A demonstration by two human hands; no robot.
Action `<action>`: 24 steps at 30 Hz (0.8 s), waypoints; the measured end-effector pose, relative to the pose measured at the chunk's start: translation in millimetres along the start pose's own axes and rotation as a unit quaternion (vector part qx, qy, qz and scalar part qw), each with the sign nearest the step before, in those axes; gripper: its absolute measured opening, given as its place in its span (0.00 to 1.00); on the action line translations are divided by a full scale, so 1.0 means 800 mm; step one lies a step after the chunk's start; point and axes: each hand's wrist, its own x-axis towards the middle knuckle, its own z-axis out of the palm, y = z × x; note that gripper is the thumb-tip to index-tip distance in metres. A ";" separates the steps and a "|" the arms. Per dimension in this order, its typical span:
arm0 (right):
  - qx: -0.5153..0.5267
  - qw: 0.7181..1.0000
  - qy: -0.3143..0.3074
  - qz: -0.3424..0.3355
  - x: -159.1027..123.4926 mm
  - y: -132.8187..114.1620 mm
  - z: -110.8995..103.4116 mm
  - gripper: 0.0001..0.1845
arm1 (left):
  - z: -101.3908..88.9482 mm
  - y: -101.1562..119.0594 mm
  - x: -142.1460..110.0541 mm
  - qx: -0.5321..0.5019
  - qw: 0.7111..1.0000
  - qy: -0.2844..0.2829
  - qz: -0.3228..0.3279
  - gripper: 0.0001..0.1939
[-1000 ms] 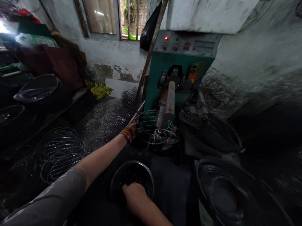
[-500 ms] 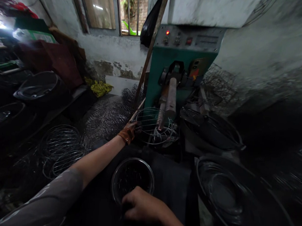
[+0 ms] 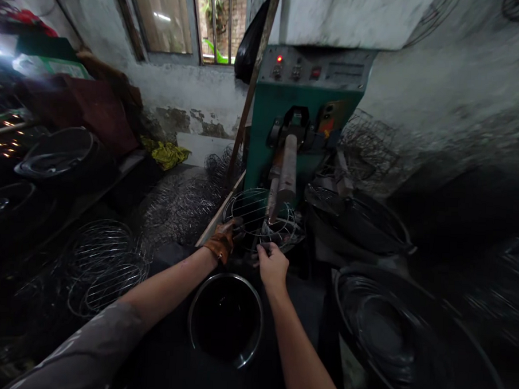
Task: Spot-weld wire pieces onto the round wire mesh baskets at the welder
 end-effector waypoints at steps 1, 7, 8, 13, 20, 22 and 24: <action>-0.003 1.000 0.003 0.001 0.000 0.002 0.000 0.27 | 0.001 0.000 -0.001 -0.006 1.000 0.008 -0.010 0.15; 0.067 0.997 0.030 -0.003 0.009 0.005 -0.002 0.27 | 0.006 0.001 -0.006 -0.026 0.998 0.030 -0.040 0.13; 0.076 0.997 0.030 -0.001 0.010 0.006 -0.002 0.27 | 0.007 0.000 -0.006 -0.025 0.998 0.031 -0.038 0.13; 0.083 0.996 0.025 0.003 0.014 0.007 -0.004 0.28 | 0.010 0.005 -0.010 -0.010 1.000 0.004 -0.026 0.14; 0.082 0.996 0.033 -0.003 0.028 0.002 -0.006 0.30 | 0.025 0.009 -0.002 0.002 0.999 0.024 -0.034 0.14; 0.078 0.996 0.032 -0.009 0.034 0.002 -0.007 0.29 | 0.030 0.006 0.005 0.000 0.998 0.037 -0.046 0.14; 0.070 0.997 0.029 -0.012 0.039 0.002 -0.008 0.28 | 0.032 0.003 0.014 0.004 0.998 0.027 -0.050 0.14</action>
